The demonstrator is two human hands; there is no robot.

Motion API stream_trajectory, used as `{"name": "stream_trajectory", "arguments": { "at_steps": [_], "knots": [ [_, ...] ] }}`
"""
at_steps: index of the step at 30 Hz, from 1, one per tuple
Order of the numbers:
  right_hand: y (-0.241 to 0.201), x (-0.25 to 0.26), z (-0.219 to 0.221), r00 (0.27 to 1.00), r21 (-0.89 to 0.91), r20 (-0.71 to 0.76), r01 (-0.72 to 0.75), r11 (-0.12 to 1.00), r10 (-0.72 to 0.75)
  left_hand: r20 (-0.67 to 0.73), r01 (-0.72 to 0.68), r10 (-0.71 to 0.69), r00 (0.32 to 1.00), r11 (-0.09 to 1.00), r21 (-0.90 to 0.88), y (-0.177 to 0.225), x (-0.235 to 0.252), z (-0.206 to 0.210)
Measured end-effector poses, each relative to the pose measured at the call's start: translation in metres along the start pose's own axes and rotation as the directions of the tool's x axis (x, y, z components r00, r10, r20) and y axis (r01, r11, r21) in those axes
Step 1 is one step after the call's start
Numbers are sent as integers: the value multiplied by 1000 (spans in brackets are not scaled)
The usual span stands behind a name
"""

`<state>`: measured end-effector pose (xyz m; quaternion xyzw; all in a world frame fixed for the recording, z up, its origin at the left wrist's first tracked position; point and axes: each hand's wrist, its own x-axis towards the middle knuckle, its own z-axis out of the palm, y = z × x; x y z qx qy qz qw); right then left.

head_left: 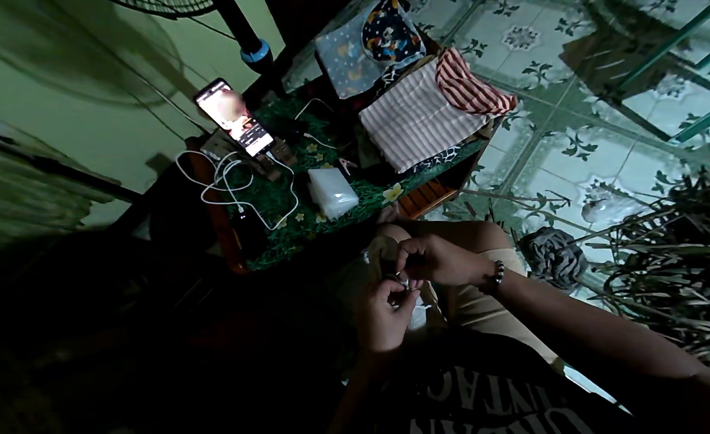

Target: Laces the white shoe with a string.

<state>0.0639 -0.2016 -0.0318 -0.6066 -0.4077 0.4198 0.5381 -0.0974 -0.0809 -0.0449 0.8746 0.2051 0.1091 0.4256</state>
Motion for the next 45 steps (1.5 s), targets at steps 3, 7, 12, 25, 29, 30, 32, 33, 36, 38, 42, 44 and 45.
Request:
{"name": "stream_trajectory", "arguments": {
  "at_steps": [3,7,12,25,29,30,32,33,36,38,42,44,45],
  "knots": [
    [4,-1,4,998,30,-41,47,998,-46,102,107,-90,991,977,-185,1,5,-4],
    [8,-7,5,989,70,-143,53,996,-42,207,193,-142,968,949,-249,4,11,-15],
    [6,-28,8,967,-17,-251,47,999,-49,283,207,-117,952,927,-313,3,18,-25],
    [14,-53,31,971,-209,-238,-53,976,2,290,245,-143,946,903,-354,9,21,-24],
    [9,-51,33,970,-287,-244,-66,956,-7,283,245,-151,947,910,-336,10,22,-23],
    [8,-50,34,970,-303,-244,-69,950,-8,282,244,-153,947,913,-328,10,22,-23],
    [5,-50,34,971,-323,-240,-74,943,-6,277,241,-153,949,917,-317,10,23,-23],
    [4,-49,35,971,-330,-240,-75,941,-7,273,236,-151,950,920,-313,10,23,-23],
    [-1,-48,36,971,-349,-237,-106,931,21,272,232,-151,950,926,-297,12,23,-23],
    [-4,-47,37,970,-361,-239,-137,922,50,273,244,-165,948,926,-288,13,23,-23],
    [-8,-45,40,970,-395,-233,-158,905,68,259,244,-169,951,924,-295,12,23,-24],
    [-7,-45,43,971,-413,-235,-145,899,49,257,247,-173,951,924,-292,12,23,-24],
    [-6,-44,44,970,-421,-241,-137,897,35,258,252,-180,949,925,-284,12,23,-24]
  ]
}}
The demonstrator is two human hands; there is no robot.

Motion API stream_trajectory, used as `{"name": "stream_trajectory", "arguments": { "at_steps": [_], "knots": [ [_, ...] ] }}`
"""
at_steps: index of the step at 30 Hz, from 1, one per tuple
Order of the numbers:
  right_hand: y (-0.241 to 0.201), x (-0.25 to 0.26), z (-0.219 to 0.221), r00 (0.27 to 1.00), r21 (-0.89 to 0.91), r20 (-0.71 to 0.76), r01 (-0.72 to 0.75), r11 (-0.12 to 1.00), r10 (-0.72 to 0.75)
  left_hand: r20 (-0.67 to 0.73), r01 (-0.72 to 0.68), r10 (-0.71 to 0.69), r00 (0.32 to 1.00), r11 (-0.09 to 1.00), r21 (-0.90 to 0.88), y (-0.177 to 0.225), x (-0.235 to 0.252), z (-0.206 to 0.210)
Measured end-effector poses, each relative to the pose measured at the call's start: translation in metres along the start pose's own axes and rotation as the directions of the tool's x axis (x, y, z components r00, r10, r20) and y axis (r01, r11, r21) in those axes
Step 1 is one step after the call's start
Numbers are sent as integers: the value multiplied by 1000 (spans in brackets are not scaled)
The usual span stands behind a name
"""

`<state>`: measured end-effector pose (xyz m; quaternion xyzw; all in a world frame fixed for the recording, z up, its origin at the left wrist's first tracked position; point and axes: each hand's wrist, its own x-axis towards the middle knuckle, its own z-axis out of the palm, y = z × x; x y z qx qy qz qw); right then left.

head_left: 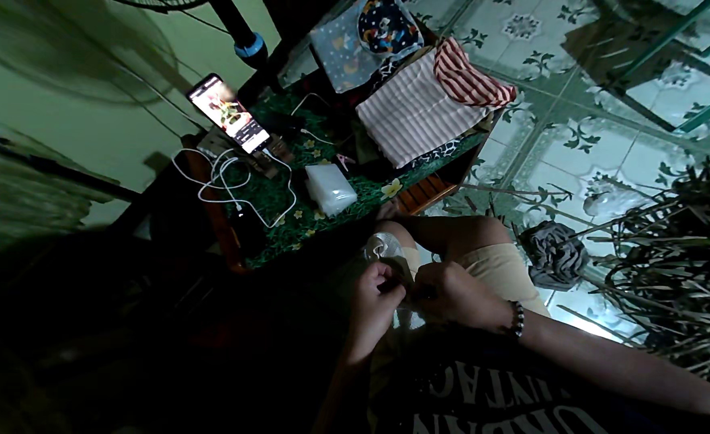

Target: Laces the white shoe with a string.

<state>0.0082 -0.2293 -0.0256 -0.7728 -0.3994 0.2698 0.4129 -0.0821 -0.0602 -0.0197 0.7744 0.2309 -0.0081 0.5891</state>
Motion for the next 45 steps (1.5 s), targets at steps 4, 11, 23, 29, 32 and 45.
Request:
{"name": "stream_trajectory", "arguments": {
  "at_steps": [4,11,23,29,32,45],
  "knots": [
    [-2,-1,2,1000,-26,-11,-12,1000,12,-3,15,-15,1000,1000,-1,2,-1,-1],
    [-9,-1,6,997,-70,-13,-78,995,77,-14,-10,9,1000,1000,-18,-2,0,0],
    [12,-5,10,981,425,37,-189,885,191,218,-91,112,969,991,-102,-4,-10,-23],
    [16,-4,15,983,561,45,-173,809,179,133,-171,185,974,980,-106,-19,-9,-15],
    [17,-3,15,987,555,33,-147,819,155,88,-206,216,972,972,-110,-20,-9,-12],
    [24,-3,8,996,499,25,-85,862,83,-62,-333,344,937,932,142,0,6,-46]
  ]
}}
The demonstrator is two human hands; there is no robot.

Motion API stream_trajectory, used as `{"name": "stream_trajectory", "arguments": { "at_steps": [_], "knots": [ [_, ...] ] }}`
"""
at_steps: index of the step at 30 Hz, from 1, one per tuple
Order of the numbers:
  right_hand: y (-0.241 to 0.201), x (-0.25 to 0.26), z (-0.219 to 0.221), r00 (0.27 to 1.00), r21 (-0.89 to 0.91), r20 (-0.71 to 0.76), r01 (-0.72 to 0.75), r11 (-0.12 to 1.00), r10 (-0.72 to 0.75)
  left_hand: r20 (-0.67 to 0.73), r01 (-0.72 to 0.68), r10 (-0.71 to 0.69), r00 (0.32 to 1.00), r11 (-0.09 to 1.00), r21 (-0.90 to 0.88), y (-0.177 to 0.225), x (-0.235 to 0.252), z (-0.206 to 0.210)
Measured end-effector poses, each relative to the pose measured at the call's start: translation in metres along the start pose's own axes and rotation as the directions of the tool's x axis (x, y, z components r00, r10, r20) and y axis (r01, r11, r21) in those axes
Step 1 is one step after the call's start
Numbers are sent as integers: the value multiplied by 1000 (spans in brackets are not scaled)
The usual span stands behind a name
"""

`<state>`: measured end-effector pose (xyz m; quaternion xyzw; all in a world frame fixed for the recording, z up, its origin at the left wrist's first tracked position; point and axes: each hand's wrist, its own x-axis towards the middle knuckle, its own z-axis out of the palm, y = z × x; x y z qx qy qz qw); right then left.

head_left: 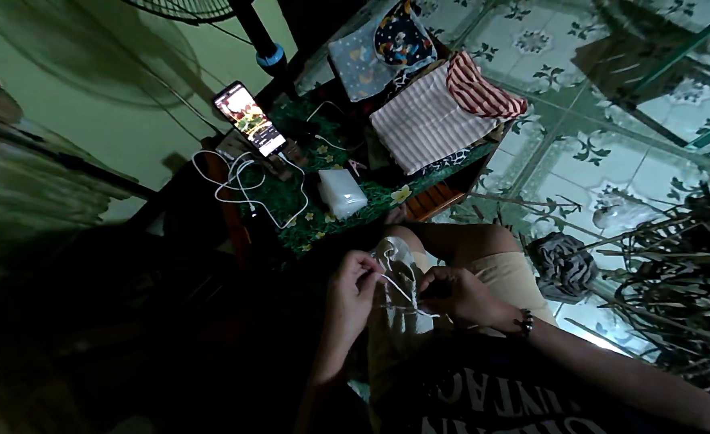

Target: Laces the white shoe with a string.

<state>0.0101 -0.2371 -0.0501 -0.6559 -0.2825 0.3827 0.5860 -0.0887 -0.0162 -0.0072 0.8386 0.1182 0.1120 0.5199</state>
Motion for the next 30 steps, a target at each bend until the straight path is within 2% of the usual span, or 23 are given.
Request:
{"name": "stream_trajectory", "arguments": {
  "at_steps": [6,13,18,24,30],
  "knots": [
    [1,-1,-13,1000,-14,-6,-12,1000,12,-251,-59,55,967,998,-10,6,20,-33],
    [-2,-4,-20,999,87,1,-51,995,51,-451,-204,188,872,979,15,-9,39,-61],
    [-2,-2,-16,995,166,34,-103,981,98,-494,-220,242,835,970,104,-13,43,-70],
    [-4,3,-10,984,251,68,-179,951,167,-519,-289,311,796,949,124,-16,53,-83],
    [2,2,-9,991,263,74,-128,956,112,-529,-307,377,760,926,220,-8,63,-108]
  ]
}}
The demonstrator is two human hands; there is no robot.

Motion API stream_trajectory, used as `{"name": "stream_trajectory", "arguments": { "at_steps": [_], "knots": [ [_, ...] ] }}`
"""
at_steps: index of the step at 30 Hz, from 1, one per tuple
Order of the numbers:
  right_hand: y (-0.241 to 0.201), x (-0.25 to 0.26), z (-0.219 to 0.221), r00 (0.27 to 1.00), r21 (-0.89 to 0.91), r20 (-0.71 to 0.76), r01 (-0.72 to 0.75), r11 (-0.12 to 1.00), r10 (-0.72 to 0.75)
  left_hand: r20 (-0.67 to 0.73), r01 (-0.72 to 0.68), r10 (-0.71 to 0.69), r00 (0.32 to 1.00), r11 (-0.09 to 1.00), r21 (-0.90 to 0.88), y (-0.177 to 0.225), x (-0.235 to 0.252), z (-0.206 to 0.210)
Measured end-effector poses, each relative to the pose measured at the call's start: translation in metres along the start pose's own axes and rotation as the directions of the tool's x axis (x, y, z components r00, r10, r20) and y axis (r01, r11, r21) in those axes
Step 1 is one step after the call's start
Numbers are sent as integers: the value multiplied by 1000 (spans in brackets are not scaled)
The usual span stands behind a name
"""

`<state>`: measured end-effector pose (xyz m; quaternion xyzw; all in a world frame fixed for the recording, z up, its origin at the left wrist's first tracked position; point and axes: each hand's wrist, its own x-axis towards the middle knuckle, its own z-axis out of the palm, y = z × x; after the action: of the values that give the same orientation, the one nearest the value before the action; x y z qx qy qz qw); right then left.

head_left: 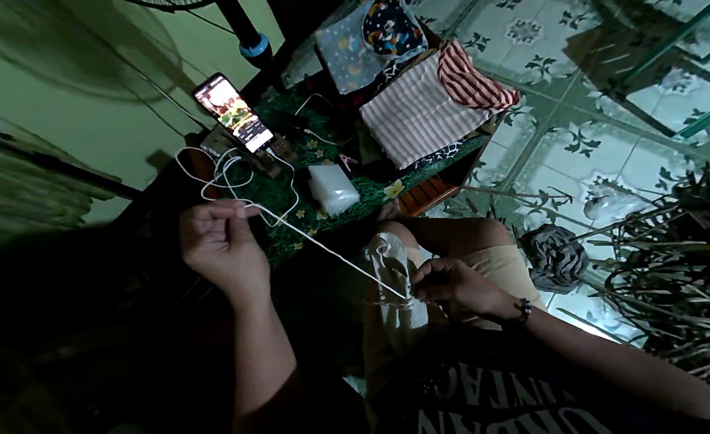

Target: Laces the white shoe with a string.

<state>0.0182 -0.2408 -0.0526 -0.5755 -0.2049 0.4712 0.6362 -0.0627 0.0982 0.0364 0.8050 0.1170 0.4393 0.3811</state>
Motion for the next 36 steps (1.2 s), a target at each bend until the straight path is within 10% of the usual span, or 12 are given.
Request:
{"name": "stream_trajectory", "arguments": {
  "at_steps": [21,27,36],
  "knots": [
    [-32,19,25,955,-481,82,287,828,-284,-180,-204,165,970,952,-228,36,48,9],
    [-68,32,47,942,-339,158,334,880,-296,-155,-248,205,966,901,-356,67,44,32],
    [-90,24,8,968,62,-39,248,967,-246,397,-44,104,912,987,-157,81,-25,47]
  ]
}}
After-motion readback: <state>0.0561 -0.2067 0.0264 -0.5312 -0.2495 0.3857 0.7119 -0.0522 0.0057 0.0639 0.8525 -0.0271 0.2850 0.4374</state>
